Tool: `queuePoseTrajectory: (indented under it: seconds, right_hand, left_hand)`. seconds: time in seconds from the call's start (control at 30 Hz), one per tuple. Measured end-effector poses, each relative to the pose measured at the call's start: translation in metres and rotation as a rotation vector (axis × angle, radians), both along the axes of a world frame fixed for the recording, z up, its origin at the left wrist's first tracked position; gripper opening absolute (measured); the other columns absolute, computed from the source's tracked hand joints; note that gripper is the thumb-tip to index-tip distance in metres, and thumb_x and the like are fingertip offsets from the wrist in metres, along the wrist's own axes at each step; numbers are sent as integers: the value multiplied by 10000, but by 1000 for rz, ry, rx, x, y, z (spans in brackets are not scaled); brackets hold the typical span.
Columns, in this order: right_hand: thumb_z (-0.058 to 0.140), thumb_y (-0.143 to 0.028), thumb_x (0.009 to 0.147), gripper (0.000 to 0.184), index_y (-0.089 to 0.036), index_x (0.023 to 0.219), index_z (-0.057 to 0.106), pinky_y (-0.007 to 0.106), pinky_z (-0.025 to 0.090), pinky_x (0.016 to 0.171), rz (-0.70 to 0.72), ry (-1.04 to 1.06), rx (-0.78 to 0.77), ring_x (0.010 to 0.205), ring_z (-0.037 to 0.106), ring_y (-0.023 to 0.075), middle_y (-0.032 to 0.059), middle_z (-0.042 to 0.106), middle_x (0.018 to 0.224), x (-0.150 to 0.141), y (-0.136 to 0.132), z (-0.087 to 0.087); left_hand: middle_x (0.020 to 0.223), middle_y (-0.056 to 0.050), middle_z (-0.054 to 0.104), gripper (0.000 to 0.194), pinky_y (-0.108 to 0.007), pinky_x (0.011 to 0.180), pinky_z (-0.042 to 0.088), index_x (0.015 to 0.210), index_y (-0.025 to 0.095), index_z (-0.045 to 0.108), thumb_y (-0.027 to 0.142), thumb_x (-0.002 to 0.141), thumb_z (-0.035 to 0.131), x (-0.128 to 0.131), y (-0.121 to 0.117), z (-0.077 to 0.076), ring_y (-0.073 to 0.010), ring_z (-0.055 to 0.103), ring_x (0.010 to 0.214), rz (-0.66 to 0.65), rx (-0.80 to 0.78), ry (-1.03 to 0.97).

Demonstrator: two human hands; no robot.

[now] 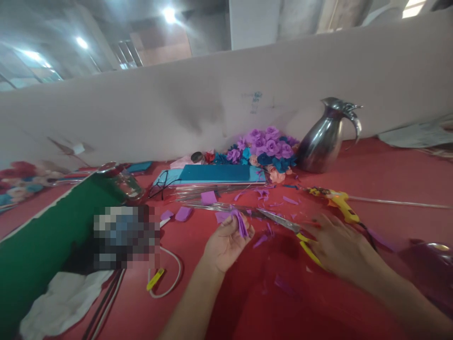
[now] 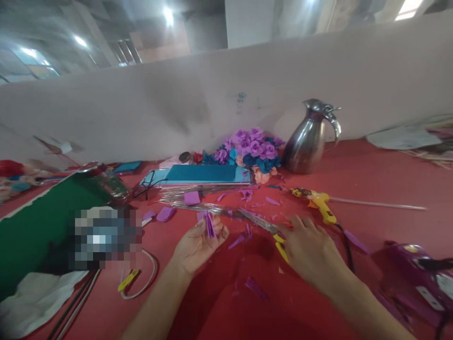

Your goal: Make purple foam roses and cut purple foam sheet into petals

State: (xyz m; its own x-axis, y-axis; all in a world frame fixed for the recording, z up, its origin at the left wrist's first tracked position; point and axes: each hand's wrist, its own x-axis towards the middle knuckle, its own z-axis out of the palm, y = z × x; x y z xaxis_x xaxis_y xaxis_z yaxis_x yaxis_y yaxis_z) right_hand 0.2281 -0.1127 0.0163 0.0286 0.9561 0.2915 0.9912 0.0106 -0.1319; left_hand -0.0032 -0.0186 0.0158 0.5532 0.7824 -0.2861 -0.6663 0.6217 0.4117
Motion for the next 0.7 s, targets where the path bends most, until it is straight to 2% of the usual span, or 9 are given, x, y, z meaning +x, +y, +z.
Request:
queuePoseTrajectory:
  seconds: [0.03,0.1,0.17,0.23,0.33,0.47,0.7]
  right_hand:
    - [484,-195,810,187,-234,880,653,346,457,680,13,85,-23,860,621,262,93,661,908,-10,3,9]
    - [506,-275,845,181,-245,994,605,338,471,761,106,444,-39,895,616,219,66,660,983,-36,12,27]
    - [628,-338,775,232,-236,975,570,297,488,726,158,800,-105,809,623,178,28,668,918,-63,25,37]
    - [669,-326,736,203,-213,873,570,261,483,646,206,1079,-128,700,601,145,1,652,796,-84,37,40]
    - [663,-304,733,145,-180,782,606,248,466,624,231,1374,-171,669,579,126,-10,628,723,-97,48,33]
    - [663,-298,719,154,-159,783,642,272,471,652,240,1585,-239,657,579,125,-5,641,715,-92,50,24]
    - [610,-239,702,99,-160,737,659,270,448,651,170,1663,-250,640,566,120,-13,639,674,-88,49,17]
  left_hand:
    - [684,-19,622,71,-317,796,494,723,124,653,95,682,703,1,-1,0,-114,591,649,-10,20,7]
    - [652,-6,611,110,-289,738,494,722,127,648,116,656,735,4,-2,1,-108,575,615,-27,70,54]
    - [619,8,600,141,-252,659,476,707,132,642,113,627,755,6,-4,2,-99,556,578,-48,110,111]
    - [613,15,600,166,-238,627,456,694,139,635,93,599,763,7,-4,1,-97,553,573,-76,115,140]
    - [652,6,628,204,-274,691,463,696,144,632,107,564,783,7,-3,-3,-121,581,636,-99,64,139]
    - [699,-14,666,291,-308,743,467,752,132,642,138,515,811,6,1,-9,-150,612,703,-126,14,146]
    - [674,-11,669,247,-349,805,458,753,127,641,125,547,778,7,1,-16,-141,612,661,-171,37,145]
